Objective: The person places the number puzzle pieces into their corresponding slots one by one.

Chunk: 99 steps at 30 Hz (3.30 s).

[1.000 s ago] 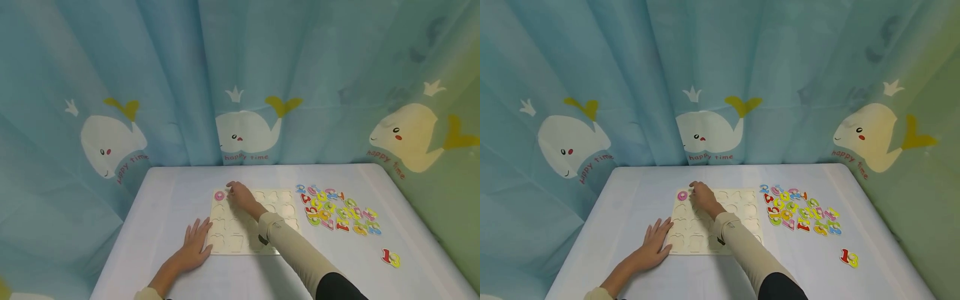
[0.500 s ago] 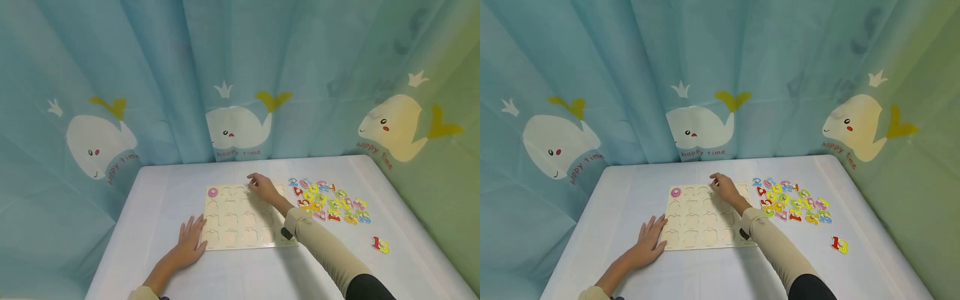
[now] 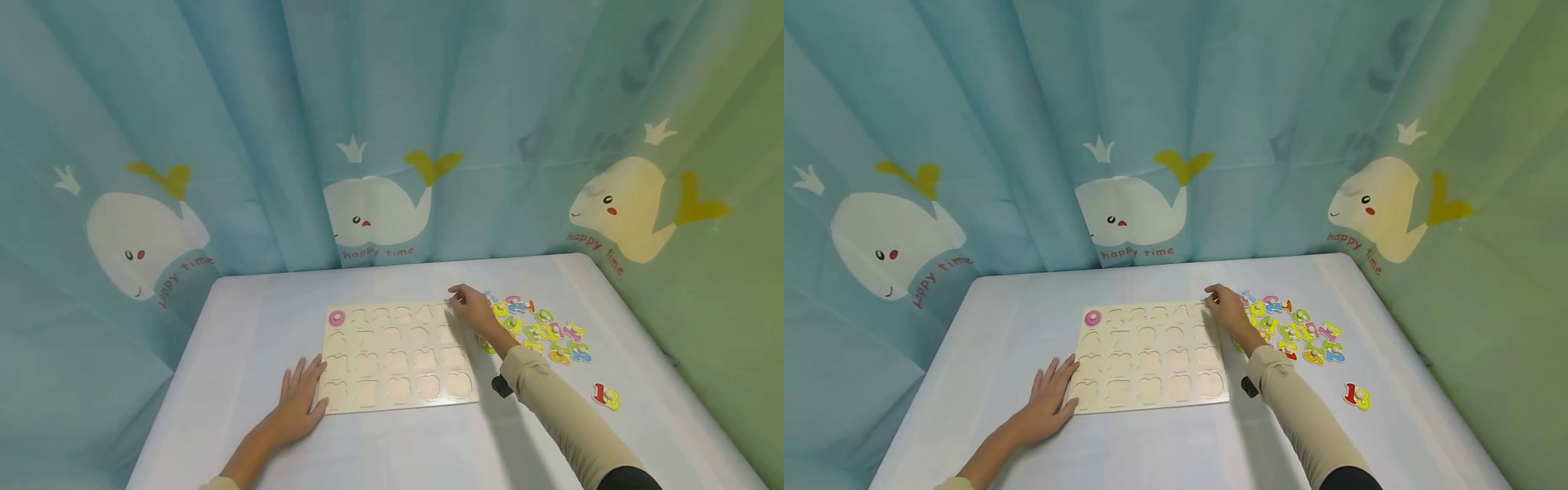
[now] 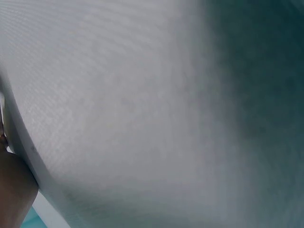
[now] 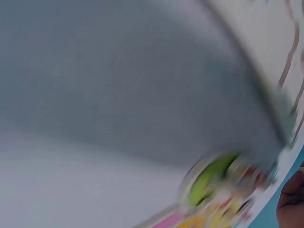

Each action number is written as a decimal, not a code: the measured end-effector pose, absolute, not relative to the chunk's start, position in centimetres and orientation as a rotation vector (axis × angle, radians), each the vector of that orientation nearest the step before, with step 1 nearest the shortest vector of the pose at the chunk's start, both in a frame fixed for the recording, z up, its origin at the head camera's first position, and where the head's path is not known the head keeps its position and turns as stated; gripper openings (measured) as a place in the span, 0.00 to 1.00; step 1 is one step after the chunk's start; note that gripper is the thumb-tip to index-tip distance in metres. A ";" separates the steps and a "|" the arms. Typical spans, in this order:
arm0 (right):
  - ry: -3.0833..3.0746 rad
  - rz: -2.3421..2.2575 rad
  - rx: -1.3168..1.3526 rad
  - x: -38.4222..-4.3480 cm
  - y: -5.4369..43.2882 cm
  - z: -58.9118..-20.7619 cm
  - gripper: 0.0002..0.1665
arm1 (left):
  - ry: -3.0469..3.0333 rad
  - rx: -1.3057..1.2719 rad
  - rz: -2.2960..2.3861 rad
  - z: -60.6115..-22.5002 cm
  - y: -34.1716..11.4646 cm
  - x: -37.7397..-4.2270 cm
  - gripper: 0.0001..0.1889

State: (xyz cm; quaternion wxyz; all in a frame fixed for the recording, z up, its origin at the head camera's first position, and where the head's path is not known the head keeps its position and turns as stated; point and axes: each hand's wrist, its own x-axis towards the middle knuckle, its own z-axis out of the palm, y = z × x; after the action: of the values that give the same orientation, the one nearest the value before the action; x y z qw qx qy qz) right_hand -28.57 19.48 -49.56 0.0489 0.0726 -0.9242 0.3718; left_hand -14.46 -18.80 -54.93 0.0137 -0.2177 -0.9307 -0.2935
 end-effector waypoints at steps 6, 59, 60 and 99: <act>-2.830 1.126 0.146 -28.4 22.9 -49.1 0.18 | -2.884 -0.679 -0.939 -54.8 -19.3 -14.4 0.32; -2.963 0.978 0.024 -21.5 34.2 -47.4 0.20 | -2.914 -0.691 -0.910 -55.1 -18.9 -15.0 0.33; -2.959 0.983 0.030 -21.4 34.2 -47.4 0.19 | -2.916 -0.689 -0.915 -55.1 -18.8 -15.0 0.33; -2.747 0.987 -0.027 -19.1 33.1 -49.5 0.15 | -2.893 -0.722 -0.940 -55.3 -18.9 -15.4 0.32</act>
State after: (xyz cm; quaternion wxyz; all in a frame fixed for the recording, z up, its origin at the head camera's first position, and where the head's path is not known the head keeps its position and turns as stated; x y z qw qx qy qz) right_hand -19.10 33.13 -49.49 0.1111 -0.0093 -0.9352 0.3360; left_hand -15.36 -18.90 -55.25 0.0078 -0.2310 -0.9253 -0.3006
